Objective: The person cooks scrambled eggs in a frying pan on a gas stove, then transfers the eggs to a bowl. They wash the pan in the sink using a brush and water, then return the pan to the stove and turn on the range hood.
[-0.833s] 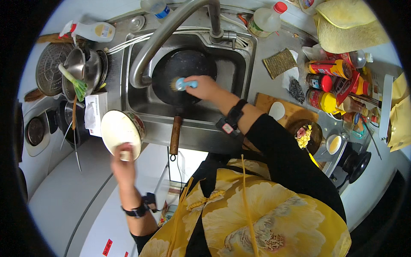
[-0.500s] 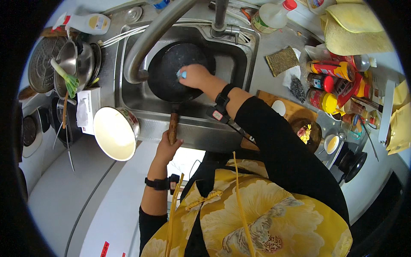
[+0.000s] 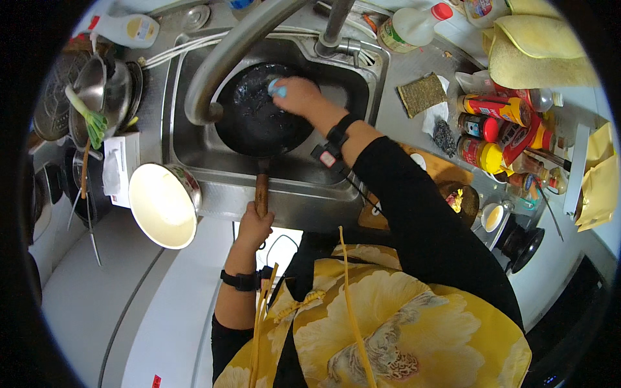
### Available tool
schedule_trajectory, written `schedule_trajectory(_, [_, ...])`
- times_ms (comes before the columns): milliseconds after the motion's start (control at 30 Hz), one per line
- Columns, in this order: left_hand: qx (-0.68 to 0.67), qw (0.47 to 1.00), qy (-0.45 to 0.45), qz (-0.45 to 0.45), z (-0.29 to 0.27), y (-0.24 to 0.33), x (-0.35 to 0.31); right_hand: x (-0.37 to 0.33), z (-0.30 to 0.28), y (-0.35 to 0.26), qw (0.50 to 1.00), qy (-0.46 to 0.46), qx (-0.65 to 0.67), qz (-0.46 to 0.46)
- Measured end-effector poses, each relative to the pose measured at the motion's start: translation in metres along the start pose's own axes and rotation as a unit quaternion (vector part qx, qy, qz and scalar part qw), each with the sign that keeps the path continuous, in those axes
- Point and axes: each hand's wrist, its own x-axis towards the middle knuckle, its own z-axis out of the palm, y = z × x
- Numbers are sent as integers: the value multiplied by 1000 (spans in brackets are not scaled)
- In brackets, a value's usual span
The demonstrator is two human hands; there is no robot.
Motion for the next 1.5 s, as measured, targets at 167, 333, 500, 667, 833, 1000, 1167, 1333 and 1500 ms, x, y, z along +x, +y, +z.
schedule_trajectory(167, [114, 992, 48, 35, -4, -1, -1, -12, -36, 1, 991, -107, -76, 41])
schedule_trajectory(333, [173, 983, 62, 13, -10, 9, -5, -70, -44, -43, 973, -132, 163, 95])
schedule_trajectory(500, [201, 977, 70, 1, -13, 13, -6, -69, -56, -35, 964, -223, 42, 136])
schedule_trajectory(667, [234, 969, 77, -10, -15, 10, -4, -49, -59, -26, 990, -104, -13, 92])
schedule_trajectory(833, [231, 969, 87, 0, -16, 9, -3, -37, -48, -35, 902, -325, 181, 218])
schedule_trajectory(1000, [242, 967, 81, -22, -16, 10, -3, -5, -55, -27, 960, -229, -37, 159])
schedule_trajectory(1167, [243, 966, 91, -16, -14, 8, -3, -16, -48, -33, 904, -341, 183, 182])
schedule_trajectory(1333, [260, 960, 100, -2, -5, 5, -11, -7, -59, -9, 967, -183, -116, 133])
schedule_trajectory(1500, [287, 949, 128, 15, -2, 0, -17, -30, -42, 8, 976, -166, -130, 52])
